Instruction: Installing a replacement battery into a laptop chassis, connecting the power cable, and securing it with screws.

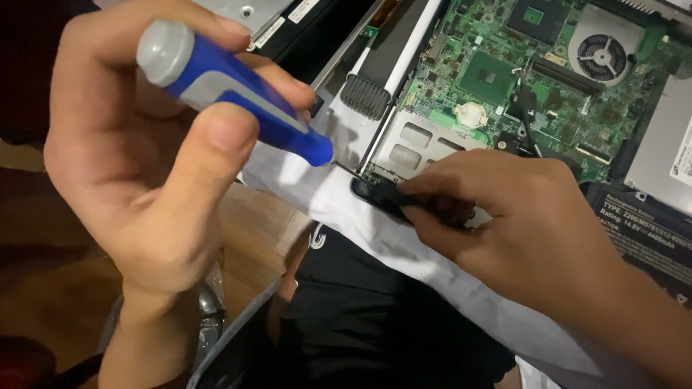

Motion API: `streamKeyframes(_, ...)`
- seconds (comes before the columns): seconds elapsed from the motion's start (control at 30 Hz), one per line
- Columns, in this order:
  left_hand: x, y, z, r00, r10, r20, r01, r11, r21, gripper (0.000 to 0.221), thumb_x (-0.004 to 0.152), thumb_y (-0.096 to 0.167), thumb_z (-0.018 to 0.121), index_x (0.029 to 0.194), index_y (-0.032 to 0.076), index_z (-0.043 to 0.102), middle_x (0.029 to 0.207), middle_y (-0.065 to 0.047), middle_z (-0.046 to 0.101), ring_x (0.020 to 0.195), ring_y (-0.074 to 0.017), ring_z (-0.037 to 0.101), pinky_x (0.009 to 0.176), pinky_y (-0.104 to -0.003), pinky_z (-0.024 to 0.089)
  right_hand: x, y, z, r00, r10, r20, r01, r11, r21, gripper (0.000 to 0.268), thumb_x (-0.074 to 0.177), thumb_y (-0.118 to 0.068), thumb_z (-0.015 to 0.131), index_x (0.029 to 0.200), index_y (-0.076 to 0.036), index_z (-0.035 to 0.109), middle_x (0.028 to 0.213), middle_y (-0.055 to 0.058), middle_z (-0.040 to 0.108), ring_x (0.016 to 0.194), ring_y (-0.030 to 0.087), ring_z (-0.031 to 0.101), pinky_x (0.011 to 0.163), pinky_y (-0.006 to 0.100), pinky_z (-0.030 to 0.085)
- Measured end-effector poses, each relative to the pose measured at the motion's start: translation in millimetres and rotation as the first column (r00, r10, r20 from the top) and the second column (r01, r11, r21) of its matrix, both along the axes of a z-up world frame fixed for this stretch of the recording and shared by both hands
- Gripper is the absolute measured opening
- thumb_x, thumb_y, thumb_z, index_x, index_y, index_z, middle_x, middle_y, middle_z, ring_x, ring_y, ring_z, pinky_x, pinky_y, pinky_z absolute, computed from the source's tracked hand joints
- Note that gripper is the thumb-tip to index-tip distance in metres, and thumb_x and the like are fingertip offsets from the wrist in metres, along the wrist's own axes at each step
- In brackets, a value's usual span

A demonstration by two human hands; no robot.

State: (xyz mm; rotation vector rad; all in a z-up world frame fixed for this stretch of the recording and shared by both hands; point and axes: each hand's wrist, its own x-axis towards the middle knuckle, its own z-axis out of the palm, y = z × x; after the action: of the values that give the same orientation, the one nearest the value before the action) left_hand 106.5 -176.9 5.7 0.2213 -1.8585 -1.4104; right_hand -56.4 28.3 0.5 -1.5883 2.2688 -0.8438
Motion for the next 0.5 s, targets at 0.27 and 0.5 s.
streamKeyframes(0.27,0.2,-1.7,2.2,1.0,-0.012,0.007,0.013,1.0,-0.019,0.029,0.117,0.031,0.047,0.132,0.006,0.043,0.122,-0.024,0.066,0.117,-0.0342,0.073,0.102,-0.04,0.068,-0.3,2.2,-4.0,1.0,-0.015,0.006,0.015,1.0,0.023,0.024,0.081,-0.016,0.081,0.106,-0.014,0.082,0.095,0.0,0.081,0.076,0.015,0.076,0.069,0.03,0.064)
streamKeyframes(0.5,-3.8,3.4,3.5,1.0,-0.021,0.015,0.022,0.999,-0.039,0.028,0.117,0.03,0.046,0.13,0.006,0.045,0.121,-0.023,0.067,0.116,-0.0339,0.073,0.102,-0.04,0.066,-1.2,3.6,-5.7,1.0,-0.014,0.007,0.014,0.999,0.037,0.026,0.082,-0.018,0.08,0.108,-0.016,0.081,0.098,-0.001,0.08,0.079,0.016,0.076,0.073,0.033,0.063)
